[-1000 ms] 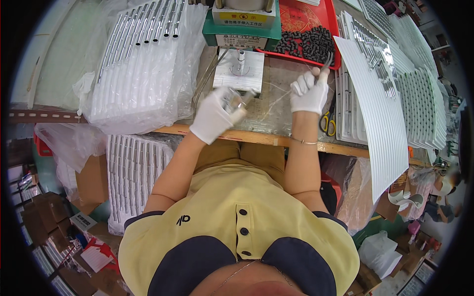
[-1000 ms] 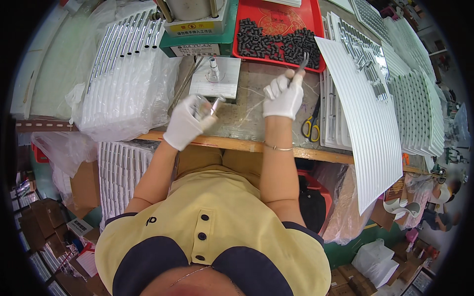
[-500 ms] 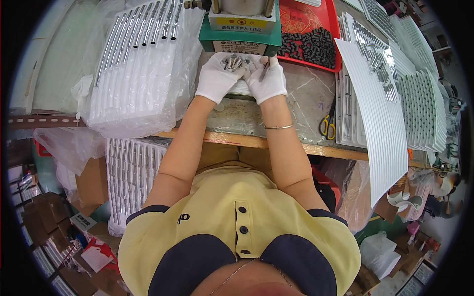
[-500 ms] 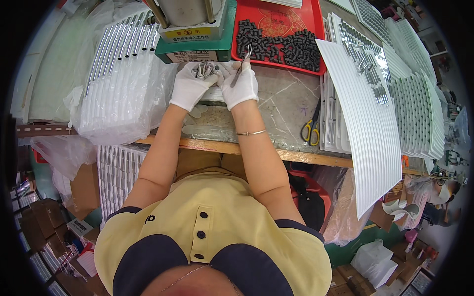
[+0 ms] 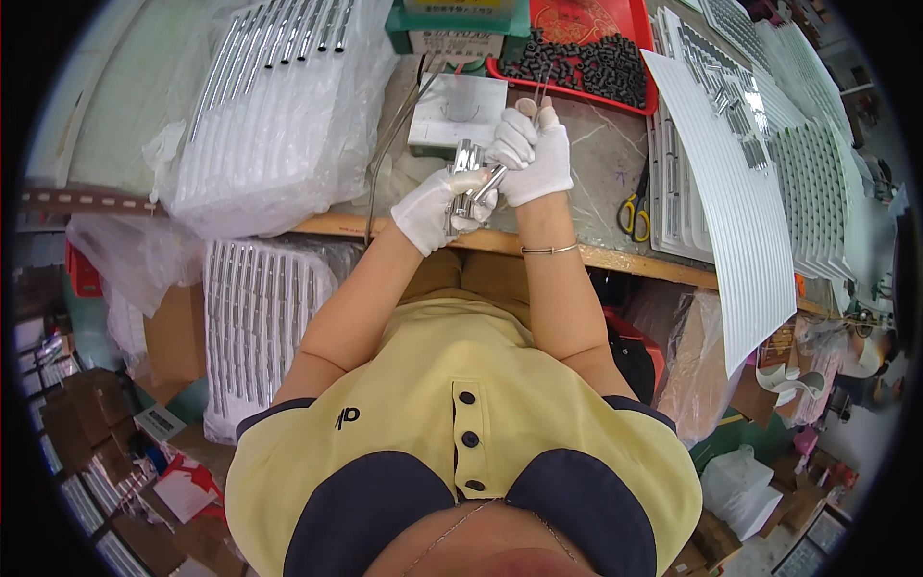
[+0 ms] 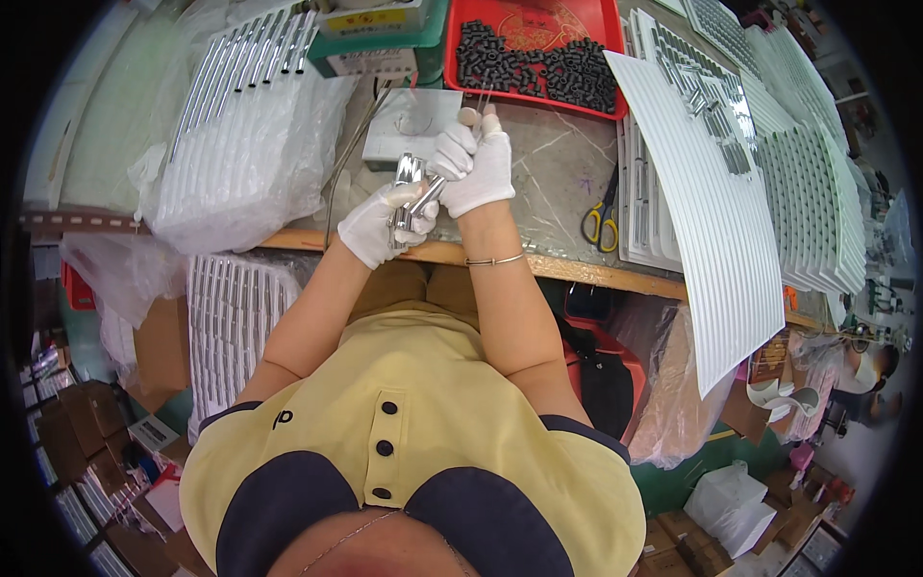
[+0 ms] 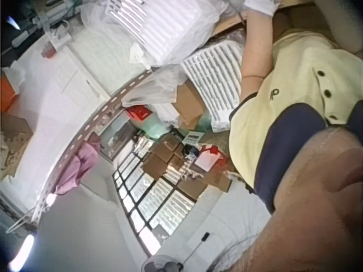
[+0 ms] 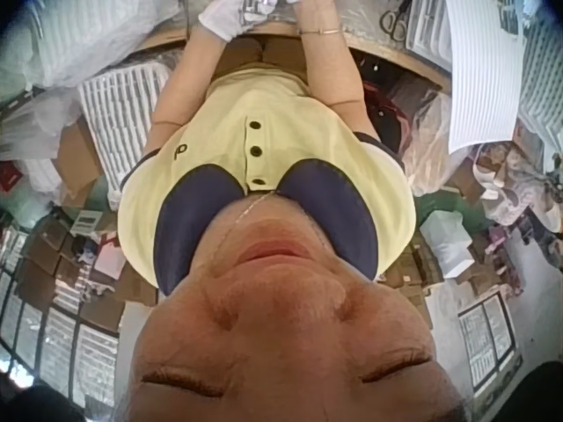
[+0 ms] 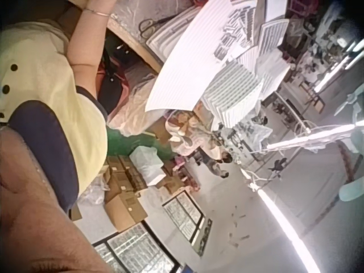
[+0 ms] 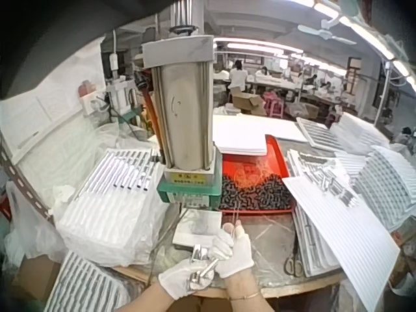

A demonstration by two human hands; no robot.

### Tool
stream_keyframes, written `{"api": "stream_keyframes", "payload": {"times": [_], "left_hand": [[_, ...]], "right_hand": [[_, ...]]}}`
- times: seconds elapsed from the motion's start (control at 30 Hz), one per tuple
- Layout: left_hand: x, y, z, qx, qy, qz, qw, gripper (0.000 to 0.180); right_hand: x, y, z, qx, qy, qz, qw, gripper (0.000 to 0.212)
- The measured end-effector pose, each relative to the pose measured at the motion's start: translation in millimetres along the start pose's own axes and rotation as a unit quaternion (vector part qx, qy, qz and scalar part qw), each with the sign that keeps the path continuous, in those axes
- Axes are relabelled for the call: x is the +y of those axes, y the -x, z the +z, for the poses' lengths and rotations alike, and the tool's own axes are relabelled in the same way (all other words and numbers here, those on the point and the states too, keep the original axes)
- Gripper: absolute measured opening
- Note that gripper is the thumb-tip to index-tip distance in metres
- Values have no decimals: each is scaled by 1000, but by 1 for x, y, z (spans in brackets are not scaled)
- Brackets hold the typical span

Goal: Assembling small metal components using a pneumatic press at a factory workbench.

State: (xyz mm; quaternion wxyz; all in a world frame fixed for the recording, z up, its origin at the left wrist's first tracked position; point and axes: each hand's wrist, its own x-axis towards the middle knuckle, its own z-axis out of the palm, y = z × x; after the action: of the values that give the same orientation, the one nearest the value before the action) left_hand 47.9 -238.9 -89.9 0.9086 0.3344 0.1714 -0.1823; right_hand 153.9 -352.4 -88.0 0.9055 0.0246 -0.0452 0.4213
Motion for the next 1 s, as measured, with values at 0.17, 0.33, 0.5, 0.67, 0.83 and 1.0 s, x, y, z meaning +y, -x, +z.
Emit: {"api": "stream_keyframes", "payload": {"times": [0.17, 0.33, 0.5, 0.67, 0.83, 1.0], "left_hand": [[-14, 44, -1, 130, -464, 259, 837, 13], [-55, 86, -3, 250, -734, 417, 473, 20], [-87, 151, -23, 302, -554, 381, 676, 19], [-87, 210, -27, 166, -125, 247, 947, 17], [-112, 237, -32, 231, -225, 282, 903, 17], [-125, 260, -45, 249, -176, 308, 901, 21]], "right_hand": [[40, 25, 15, 191, 168, -43, 966, 45], [67, 54, 6, 240, 277, -58, 928, 47], [96, 66, 33, 179, 407, -54, 894, 40], [134, 105, 41, -56, 527, 172, 830, 27], [158, 118, 25, -35, 592, 176, 786, 38], [201, 142, 42, 36, 582, 163, 796, 31]]}}
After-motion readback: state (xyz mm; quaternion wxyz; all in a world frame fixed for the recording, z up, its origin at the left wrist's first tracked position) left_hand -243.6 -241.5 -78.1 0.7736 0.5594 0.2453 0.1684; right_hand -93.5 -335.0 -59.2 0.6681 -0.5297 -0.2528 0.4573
